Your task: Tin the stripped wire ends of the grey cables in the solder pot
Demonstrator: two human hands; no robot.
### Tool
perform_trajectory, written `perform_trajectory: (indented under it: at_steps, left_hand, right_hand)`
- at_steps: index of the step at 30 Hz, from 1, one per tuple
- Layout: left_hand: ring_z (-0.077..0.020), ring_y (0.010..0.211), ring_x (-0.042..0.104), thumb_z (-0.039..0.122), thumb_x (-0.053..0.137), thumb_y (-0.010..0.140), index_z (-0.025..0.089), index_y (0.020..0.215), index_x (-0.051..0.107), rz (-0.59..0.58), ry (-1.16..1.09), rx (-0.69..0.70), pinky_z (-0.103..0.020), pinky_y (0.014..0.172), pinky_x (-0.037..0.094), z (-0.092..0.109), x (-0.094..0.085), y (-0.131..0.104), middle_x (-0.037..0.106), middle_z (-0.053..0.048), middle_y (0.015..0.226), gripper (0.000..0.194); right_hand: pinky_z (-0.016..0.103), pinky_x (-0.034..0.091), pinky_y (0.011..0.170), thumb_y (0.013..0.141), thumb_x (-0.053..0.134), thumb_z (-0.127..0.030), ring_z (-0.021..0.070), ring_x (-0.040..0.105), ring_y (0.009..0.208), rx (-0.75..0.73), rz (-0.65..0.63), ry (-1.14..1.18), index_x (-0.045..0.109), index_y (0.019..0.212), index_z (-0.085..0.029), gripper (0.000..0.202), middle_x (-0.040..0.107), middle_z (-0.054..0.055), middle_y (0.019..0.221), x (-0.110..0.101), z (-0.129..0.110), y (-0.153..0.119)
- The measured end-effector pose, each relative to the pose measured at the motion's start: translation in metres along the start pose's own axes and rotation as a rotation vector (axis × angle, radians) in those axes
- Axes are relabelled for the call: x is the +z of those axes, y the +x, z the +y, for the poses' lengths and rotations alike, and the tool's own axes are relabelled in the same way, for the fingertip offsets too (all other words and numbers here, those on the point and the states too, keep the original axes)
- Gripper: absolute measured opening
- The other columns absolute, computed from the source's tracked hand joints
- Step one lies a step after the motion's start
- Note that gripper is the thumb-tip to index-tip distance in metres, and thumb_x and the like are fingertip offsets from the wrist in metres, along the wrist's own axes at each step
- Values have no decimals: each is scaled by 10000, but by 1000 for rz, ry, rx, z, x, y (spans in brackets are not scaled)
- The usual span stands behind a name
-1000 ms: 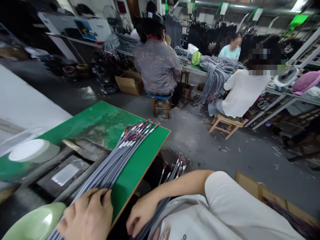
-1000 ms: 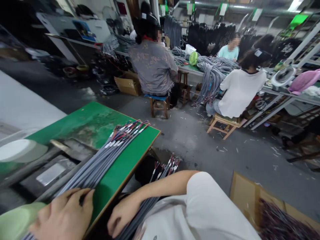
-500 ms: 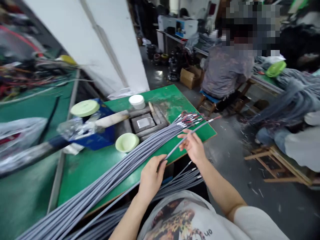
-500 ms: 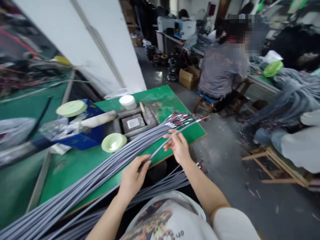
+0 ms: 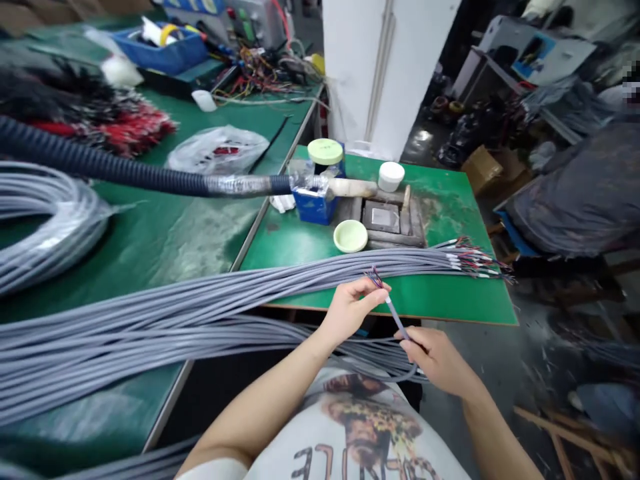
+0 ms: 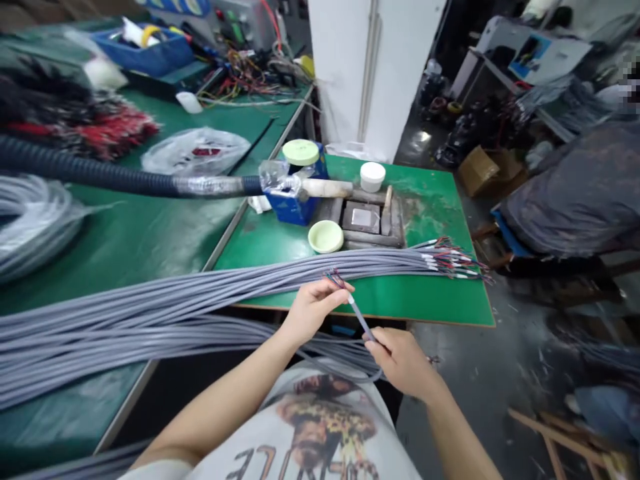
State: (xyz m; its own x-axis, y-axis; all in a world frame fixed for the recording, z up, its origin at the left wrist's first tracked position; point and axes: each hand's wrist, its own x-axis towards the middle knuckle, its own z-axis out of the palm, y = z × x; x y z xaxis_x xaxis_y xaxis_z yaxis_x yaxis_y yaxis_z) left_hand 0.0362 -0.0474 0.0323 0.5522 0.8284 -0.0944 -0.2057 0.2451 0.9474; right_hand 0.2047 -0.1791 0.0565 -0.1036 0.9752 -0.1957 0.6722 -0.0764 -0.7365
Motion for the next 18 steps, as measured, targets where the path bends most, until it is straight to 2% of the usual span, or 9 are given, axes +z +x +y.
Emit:
perform_trajectory:
  at_steps: [3, 6, 8, 12, 15, 18]
  left_hand:
    - [-135, 735, 597, 348, 740, 722, 128, 647, 680, -26, -132, -98, -258, 738, 463, -3, 3, -6, 697, -50, 801, 240]
    - [-128, 700, 589, 345, 744, 717, 118, 646, 679, -106, -213, -151, -268, 734, 462, -9, 10, -13, 681, -43, 748, 246]
    - [-130, 720, 589, 331, 744, 721, 117, 647, 672, -120, -251, -143, -268, 744, 457, -13, 13, -15, 670, -38, 730, 237]
    - [-113, 710, 578, 310, 776, 689, 123, 697, 658, -34, -315, -120, -255, 731, 451, -14, 12, -14, 664, -28, 760, 221]
    - [-88, 660, 552, 317, 796, 660, 122, 708, 646, 43, -337, -113, -231, 681, 443, -13, 9, -11, 665, -24, 797, 250]
    - [-74, 623, 533, 312, 795, 659, 124, 672, 629, 93, -349, -105, -213, 645, 436, -12, 8, -9, 643, -1, 732, 251]
  right_hand:
    - [247, 414, 689, 937, 469, -337, 142, 590, 715, -24, -42, 25, 657, 877, -176, 255, 648, 22, 735, 3, 0, 5]
    - [233, 409, 652, 936, 465, -349, 125, 581, 655, -8, 51, 105, 650, 817, -176, 280, 652, 10, 691, 7, -3, 14]
    - [231, 387, 603, 949, 434, -348, 109, 539, 569, 7, 115, 121, 619, 706, -177, 350, 618, -5, 606, 10, -5, 19]
    - [237, 381, 574, 944, 442, -363, 106, 513, 523, 19, 159, 140, 595, 659, -182, 371, 589, -12, 551, 14, -8, 25]
    - [236, 399, 575, 941, 452, -365, 112, 533, 523, 20, 142, 162, 640, 777, -179, 311, 593, -18, 545, 15, -10, 27]
    - [231, 399, 567, 938, 461, -362, 110, 533, 515, 16, 139, 157, 654, 889, -177, 271, 593, -25, 548, 17, -11, 28]
